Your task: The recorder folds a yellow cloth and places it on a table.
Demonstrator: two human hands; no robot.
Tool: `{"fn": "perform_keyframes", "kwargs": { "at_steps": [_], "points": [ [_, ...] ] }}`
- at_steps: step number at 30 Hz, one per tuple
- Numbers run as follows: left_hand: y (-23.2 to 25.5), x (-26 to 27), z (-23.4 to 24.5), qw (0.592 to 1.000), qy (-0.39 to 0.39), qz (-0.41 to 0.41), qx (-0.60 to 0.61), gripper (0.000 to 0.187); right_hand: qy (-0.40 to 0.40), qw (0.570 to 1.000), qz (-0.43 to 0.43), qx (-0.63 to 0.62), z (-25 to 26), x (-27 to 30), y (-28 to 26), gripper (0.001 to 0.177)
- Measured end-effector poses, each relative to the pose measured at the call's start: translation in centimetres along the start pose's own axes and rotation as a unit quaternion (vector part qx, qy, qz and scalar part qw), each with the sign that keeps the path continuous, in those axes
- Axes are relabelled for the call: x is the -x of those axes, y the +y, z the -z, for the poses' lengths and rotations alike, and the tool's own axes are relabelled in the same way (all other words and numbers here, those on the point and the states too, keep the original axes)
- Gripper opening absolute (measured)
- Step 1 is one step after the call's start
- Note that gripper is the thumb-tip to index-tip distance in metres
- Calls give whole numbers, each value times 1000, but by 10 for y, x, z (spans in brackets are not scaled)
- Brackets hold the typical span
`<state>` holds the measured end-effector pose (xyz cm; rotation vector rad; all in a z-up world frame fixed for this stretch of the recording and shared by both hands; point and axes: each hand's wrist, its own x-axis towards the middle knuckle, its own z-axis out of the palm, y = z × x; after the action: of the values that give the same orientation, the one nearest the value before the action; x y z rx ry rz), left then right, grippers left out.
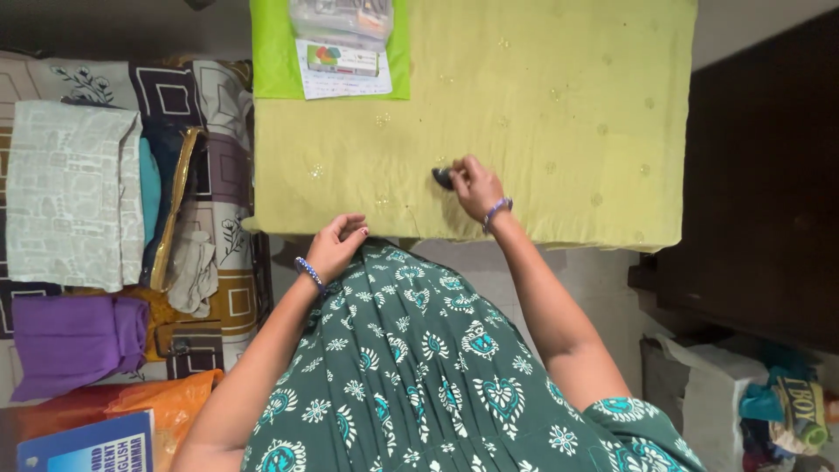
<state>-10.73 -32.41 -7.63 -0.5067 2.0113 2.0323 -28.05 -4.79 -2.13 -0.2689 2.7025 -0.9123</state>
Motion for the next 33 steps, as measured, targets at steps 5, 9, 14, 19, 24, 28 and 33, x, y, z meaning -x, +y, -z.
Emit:
{"fn": "perform_keyframes", "kwargs": {
  "at_steps": [5, 9, 14, 19, 24, 28, 33],
  "points": [
    [32, -6, -21, 998, -62, -18, 26, 48, -97, 934, 21, -343, -29, 39, 12, 8],
    [68, -4, -39, 990, -137, -36, 14, 49, -154, 919, 67, -357, -15, 64, -36, 13],
    [71, 6, -34, 990, -131, -38, -29, 44, -168, 954, 76, -234, 23, 73, -71, 25],
    [64, 14, -29, 979, -206, 0, 12, 49, -210, 955, 76, -197, 32, 90, -61, 65],
    [86, 23, -8, 948, -312, 22, 59, 61, -141, 975, 117, -122, 44, 120, -56, 50],
    [108, 36, 15, 903, -428, 21, 24, 61, -86, 977, 90, -175, 54, 150, -65, 50],
    [107, 47, 23, 822, -537, -147, -116, 39, -40, 978, 168, -116, 49, 180, -92, 48]
  ]
}}
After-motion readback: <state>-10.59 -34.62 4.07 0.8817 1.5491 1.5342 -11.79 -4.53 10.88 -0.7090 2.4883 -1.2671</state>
